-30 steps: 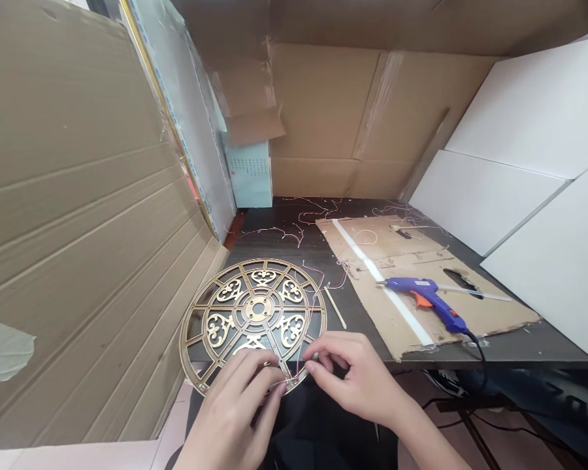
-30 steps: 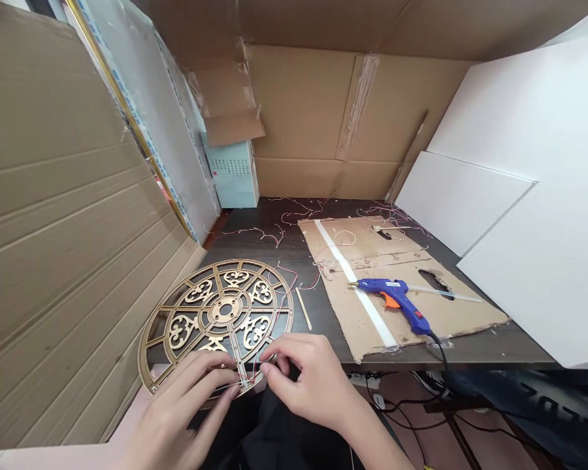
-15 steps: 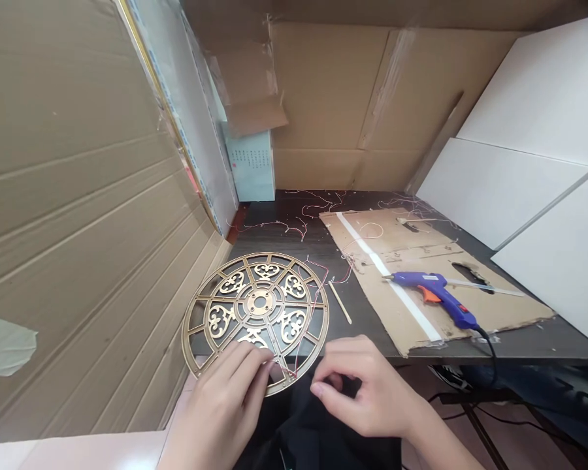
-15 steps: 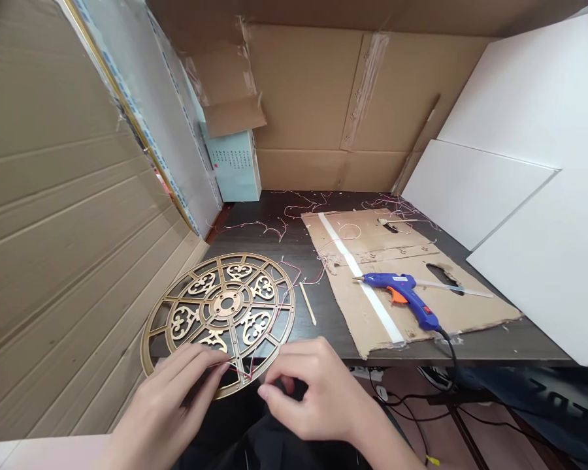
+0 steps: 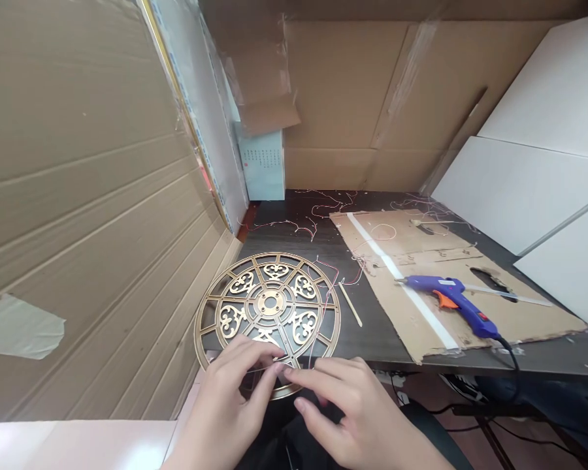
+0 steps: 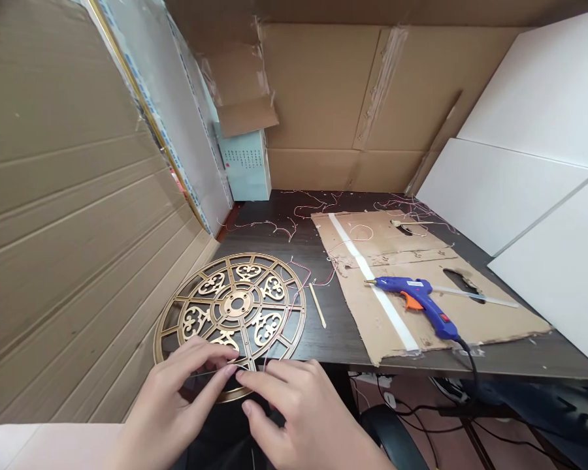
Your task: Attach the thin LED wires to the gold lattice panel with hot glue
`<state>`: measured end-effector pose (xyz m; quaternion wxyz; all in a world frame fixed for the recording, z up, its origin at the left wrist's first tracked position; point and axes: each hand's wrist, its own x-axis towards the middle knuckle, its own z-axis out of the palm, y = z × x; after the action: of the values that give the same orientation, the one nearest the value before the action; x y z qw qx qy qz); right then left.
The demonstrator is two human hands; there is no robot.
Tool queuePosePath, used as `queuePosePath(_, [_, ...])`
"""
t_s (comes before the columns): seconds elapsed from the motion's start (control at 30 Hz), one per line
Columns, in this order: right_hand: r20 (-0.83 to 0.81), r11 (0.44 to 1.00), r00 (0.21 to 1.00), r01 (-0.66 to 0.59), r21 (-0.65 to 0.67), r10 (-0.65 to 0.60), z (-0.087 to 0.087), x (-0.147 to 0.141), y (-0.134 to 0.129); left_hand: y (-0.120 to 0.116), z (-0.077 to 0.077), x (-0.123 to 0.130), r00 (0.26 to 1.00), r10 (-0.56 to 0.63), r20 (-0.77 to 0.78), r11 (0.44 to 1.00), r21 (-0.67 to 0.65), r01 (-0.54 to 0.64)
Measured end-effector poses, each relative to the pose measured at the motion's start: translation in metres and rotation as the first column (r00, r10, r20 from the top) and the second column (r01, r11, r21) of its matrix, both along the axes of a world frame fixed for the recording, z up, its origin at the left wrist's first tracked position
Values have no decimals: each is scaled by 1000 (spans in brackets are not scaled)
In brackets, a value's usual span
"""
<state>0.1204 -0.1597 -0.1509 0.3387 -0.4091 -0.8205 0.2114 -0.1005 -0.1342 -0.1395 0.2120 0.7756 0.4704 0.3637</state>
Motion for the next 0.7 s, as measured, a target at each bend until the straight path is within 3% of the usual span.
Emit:
queuePosePath(0.13, [-47,1000,999,20,10,-19,0,-3,-2,-3,1,-4,1000,9,15,981,-192,-6])
queuePosePath(0.23, [-52,999,998,19,-29,-20,-1,-6,-2,-2,2,-6,1000,-25,12,973,-229,27])
queuePosePath(0.4, [-69,999,997,-22,-33,20,-7,-8,-3,4,18,-18,997,-54,50,988,-145,61])
queuePosePath(0.57, [-87,999,996,-37,-9,36,-10,-6,-4,1,47,-46,981,142,136,989,11,-144])
queuePosePath(0.63, [-89,999,995,-41,11,42,-10,-6,-3,-6,49,-52,980,159,123,980,101,-172])
queuePosePath(0.7, [-88,999,995,-40,27,42,-9,-7,-3,-16,43,-53,992,113,51,978,169,-120])
